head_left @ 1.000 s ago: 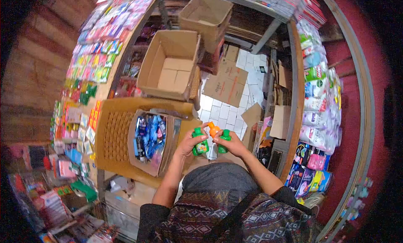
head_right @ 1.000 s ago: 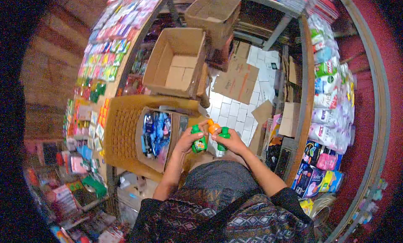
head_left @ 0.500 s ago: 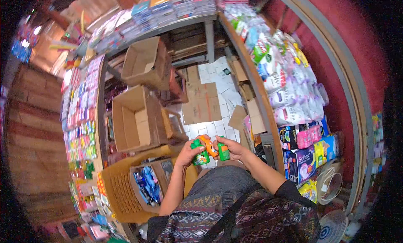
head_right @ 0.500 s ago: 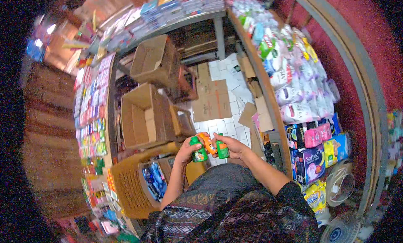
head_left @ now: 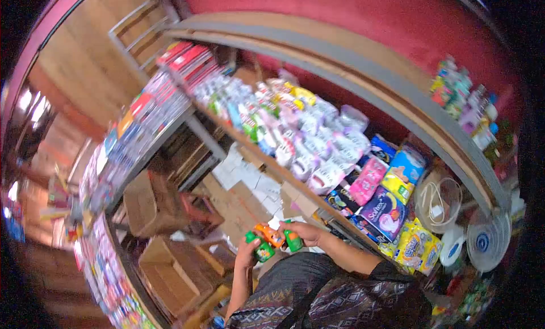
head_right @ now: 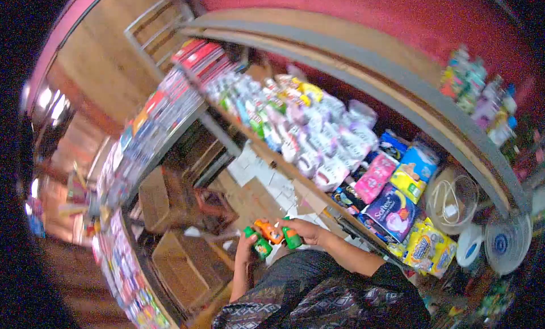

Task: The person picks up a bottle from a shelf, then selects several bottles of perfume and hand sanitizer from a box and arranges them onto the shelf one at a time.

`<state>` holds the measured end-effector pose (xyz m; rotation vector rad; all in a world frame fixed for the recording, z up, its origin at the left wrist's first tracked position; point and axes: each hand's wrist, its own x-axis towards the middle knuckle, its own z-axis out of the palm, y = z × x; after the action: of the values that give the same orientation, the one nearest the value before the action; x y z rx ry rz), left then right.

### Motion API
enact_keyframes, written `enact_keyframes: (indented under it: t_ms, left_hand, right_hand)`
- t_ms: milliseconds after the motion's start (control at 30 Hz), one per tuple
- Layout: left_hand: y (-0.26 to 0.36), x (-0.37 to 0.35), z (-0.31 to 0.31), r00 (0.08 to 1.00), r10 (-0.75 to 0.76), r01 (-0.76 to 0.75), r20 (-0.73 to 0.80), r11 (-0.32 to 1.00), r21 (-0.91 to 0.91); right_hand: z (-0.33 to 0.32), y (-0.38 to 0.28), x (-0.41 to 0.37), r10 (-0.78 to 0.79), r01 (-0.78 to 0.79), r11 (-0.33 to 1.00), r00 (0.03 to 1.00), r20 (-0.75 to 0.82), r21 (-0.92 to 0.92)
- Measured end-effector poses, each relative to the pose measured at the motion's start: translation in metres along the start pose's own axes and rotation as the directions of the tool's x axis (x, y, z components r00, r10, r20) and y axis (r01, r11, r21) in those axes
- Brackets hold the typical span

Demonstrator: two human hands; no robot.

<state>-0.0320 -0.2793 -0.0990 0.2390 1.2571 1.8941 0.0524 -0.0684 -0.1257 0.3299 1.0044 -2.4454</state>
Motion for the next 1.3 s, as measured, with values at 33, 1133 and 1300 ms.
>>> enact_keyframes:
  t_ms: [33,1133,1300]
  left_hand:
    - [0.004,0.008,0.006,1.0,-0.002,0.002,0.009,1.0,-0.025]
    - [0.129,0.302,0.012,0.714,-0.21,0.308,0.668,0.951,-0.031]
    - [0.122,0.304,0.026,0.7,-0.121,0.266,0.704,0.959,-0.1]
  right_hand:
    - [0.002,-0.008,-0.008,0.026,-0.025,1.0,0.999,-0.047,0.011]
    - [0.13,-0.245,-0.175,-0.723,0.2,0.495,-0.446,-0.528,-0.846]
    - [0.13,-0.285,-0.214,-0.805,0.108,0.405,-0.428,-0.41,-0.908]
